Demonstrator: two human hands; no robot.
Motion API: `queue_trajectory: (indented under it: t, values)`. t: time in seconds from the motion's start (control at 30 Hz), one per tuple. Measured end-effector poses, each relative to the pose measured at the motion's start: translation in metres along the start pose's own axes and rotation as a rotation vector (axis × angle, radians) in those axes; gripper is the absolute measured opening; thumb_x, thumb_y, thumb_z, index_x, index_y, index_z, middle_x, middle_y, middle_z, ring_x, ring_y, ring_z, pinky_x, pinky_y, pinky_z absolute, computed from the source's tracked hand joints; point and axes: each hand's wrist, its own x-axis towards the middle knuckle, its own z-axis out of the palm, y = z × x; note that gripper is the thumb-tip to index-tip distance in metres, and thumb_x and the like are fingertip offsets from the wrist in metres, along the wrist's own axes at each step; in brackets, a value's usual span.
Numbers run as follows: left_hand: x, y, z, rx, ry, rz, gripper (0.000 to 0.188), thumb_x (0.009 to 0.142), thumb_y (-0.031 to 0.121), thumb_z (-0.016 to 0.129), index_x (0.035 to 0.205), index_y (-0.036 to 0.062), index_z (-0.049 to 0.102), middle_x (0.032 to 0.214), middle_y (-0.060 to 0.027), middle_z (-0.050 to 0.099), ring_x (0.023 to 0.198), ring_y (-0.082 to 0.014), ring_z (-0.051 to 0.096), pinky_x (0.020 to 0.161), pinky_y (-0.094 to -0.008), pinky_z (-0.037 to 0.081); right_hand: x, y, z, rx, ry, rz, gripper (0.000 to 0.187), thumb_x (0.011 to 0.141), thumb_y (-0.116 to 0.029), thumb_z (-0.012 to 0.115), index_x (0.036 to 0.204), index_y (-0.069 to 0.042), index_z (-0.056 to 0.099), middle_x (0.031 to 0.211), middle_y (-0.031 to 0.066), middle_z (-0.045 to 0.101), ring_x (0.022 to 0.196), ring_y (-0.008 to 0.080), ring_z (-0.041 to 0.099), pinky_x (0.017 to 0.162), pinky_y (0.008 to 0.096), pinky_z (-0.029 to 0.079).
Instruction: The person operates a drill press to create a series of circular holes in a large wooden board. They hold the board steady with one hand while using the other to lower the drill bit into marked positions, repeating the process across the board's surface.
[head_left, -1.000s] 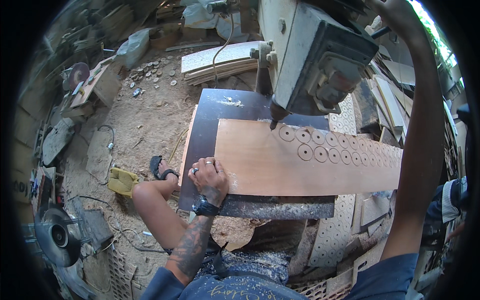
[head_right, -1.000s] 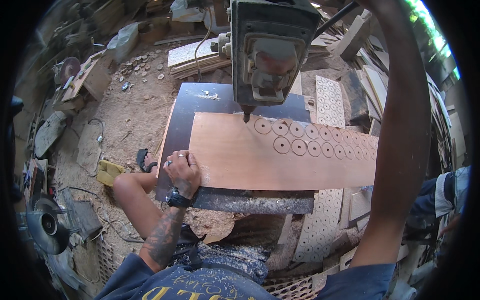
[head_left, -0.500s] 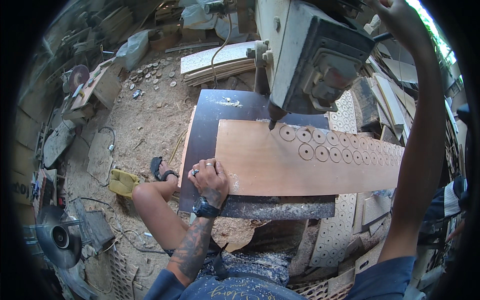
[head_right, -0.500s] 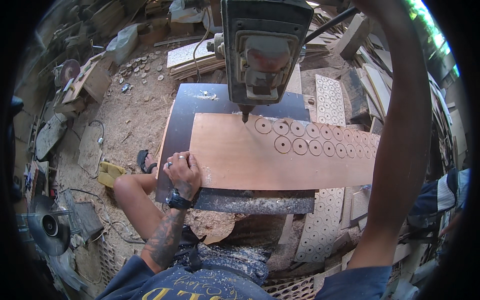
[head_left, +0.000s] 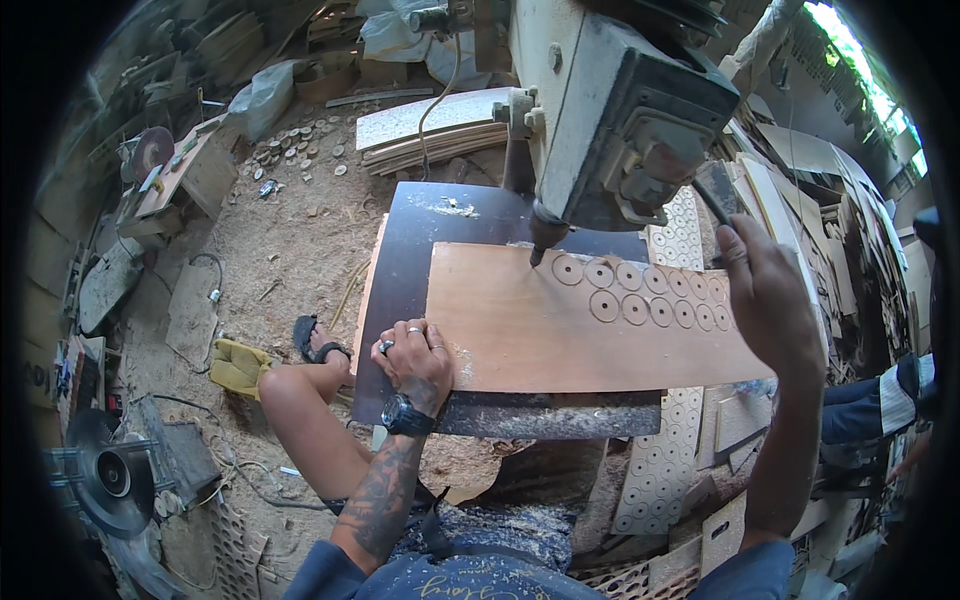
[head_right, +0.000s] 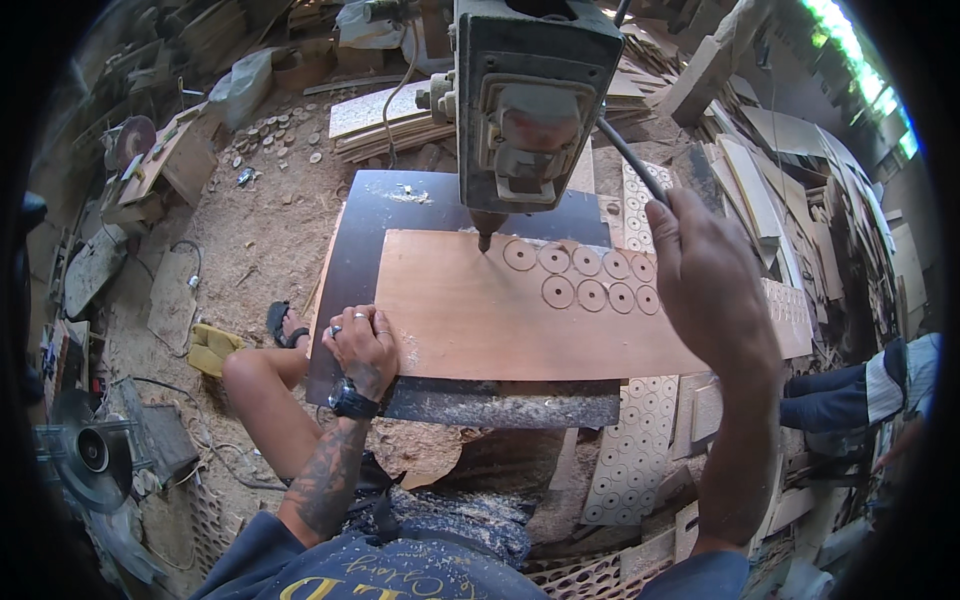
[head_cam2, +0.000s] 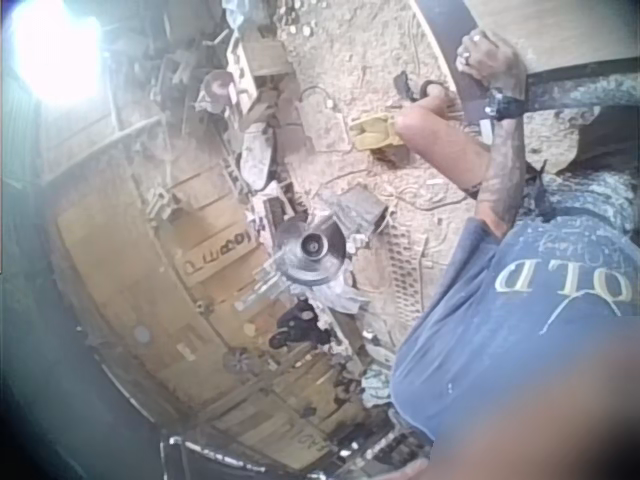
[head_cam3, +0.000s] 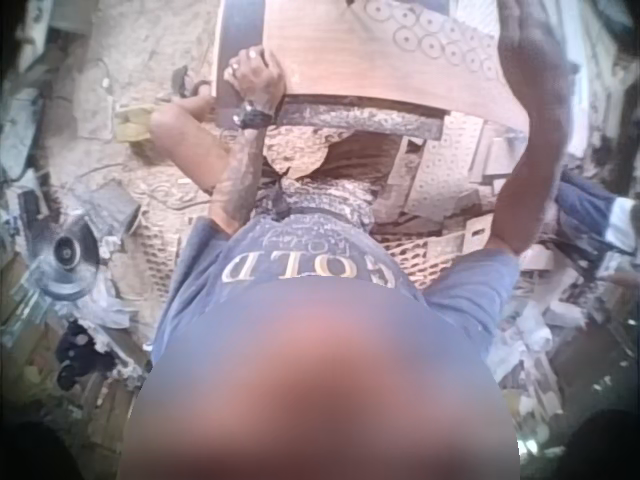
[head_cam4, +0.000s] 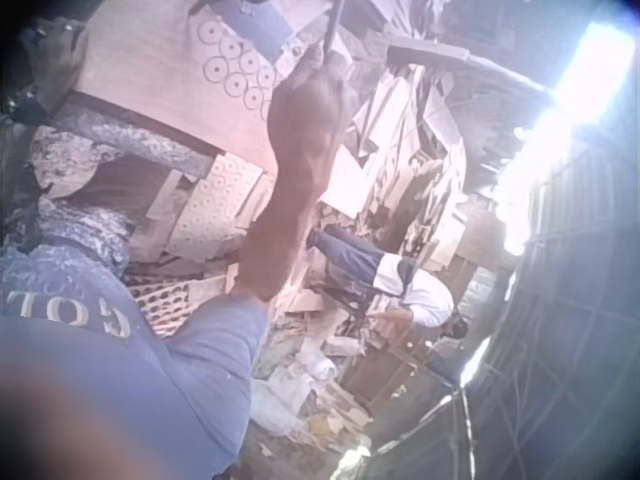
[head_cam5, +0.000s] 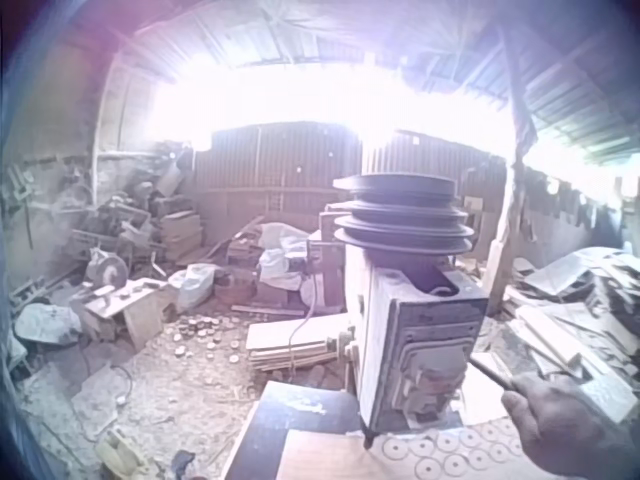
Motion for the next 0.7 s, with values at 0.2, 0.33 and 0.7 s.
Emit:
queue_trajectory:
  t: [0.2,0.33,0.7]
  values:
    - [0.0,-0.001,0.0,0.025,0.0,0.004,0.014,0.092,0.021,0.06,0.094,0.0094,0.067,0.096,-0.0059,0.064,0.099,-0.0279,0.057,0.097,-0.0473,0.034,0.012,-0.003,0.009,0.392,-0.236,0.234,0.037,0.105,-0.031,0.048,0.089,0.001,0.058,0.059,0.0073,0.052,0.049,0.0187,0.052,0.048,0.0345,0.041]
    - [0.0,-0.001,0.0,0.048,0.0,0.009,0.014,0.092,0.021,0.059,0.094,0.0097,0.066,0.097,-0.0058,0.064,0.099,-0.0277,0.057,0.096,-0.0473,0.035,0.028,0.012,0.02,0.616,-0.417,0.29,0.045,0.102,-0.036,0.053,0.073,-0.002,0.059,0.049,-0.001,0.046,0.033,0.0062,0.037,0.033,0.0235,0.029]
    - [0.001,0.001,0.001,0.068,-0.005,-0.013,0.011,0.091,0.019,0.059,0.093,0.0105,0.066,0.095,-0.0057,0.064,0.097,-0.0271,0.057,0.096,-0.0464,0.035,0.019,0.032,0.099,0.574,0.003,0.172,0.047,0.097,-0.038,0.061,0.068,0.0,0.062,0.05,-0.0016,0.045,0.047,0.009,0.042,0.046,0.0302,0.032]
